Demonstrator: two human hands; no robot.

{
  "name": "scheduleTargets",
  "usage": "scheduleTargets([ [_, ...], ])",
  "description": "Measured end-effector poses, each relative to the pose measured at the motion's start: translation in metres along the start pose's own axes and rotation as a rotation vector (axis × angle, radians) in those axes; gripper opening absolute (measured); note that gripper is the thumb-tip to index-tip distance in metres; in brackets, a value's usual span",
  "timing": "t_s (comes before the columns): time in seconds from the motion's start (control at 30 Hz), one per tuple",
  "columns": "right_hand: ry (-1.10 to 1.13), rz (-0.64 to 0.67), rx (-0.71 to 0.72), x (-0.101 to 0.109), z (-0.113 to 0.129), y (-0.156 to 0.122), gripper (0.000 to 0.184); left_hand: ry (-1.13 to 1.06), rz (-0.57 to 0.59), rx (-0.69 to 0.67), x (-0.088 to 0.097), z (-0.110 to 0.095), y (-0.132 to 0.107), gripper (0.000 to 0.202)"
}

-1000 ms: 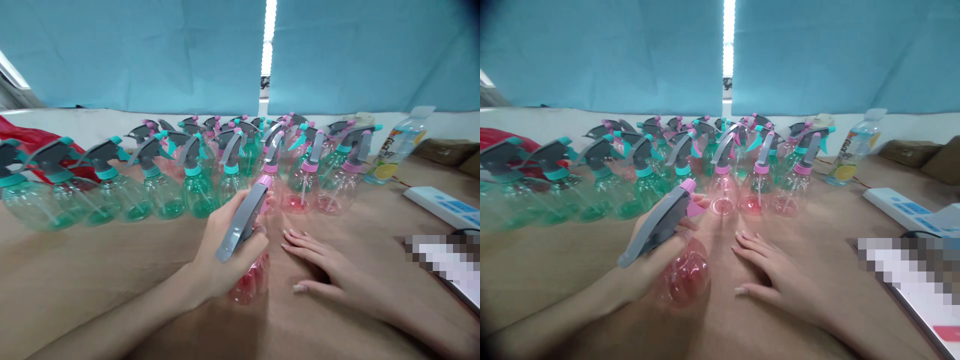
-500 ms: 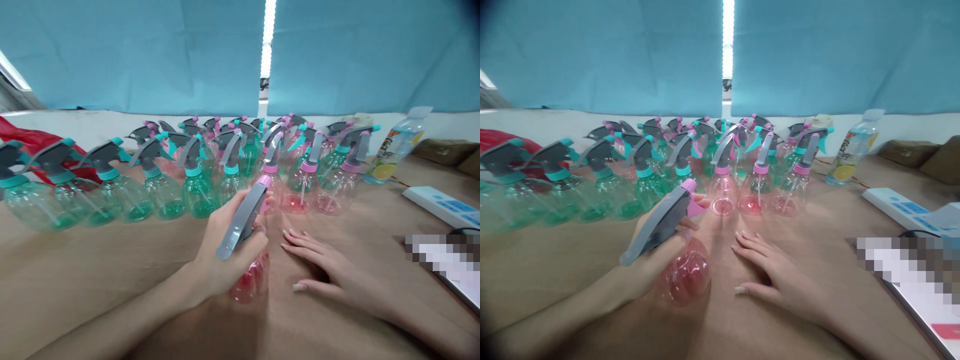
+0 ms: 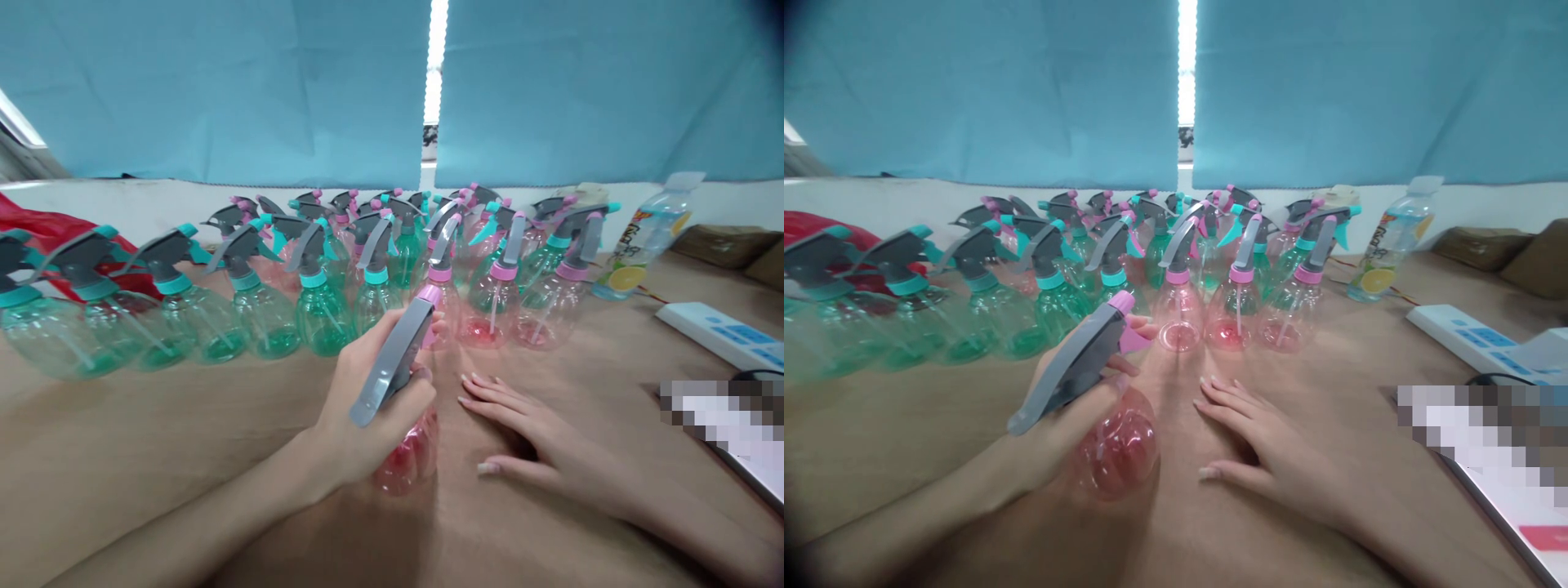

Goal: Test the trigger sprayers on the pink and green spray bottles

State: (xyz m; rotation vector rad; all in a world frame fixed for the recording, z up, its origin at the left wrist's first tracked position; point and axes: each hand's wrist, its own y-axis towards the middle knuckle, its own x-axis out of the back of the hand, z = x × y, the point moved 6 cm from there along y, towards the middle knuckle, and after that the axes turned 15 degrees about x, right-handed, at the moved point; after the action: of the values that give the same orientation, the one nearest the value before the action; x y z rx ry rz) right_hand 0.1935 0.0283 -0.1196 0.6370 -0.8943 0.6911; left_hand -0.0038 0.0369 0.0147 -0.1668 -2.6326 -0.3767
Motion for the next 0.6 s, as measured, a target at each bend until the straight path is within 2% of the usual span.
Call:
scheduleTargets([
  [0.37,0.008,0.017,-0.016,-0.0016,-0.0006,0.0012,0.070,-0.027,0.008,-0.003,-0.0011,0.0011,-0.0002,0.020],
  [0.6,0.000,0.026,-0.015,-0.0018,-0.0010,0.0015,0.071,-0.028,0.088,0.012,-0.0004,-0.0046,0.0017,0.017],
])
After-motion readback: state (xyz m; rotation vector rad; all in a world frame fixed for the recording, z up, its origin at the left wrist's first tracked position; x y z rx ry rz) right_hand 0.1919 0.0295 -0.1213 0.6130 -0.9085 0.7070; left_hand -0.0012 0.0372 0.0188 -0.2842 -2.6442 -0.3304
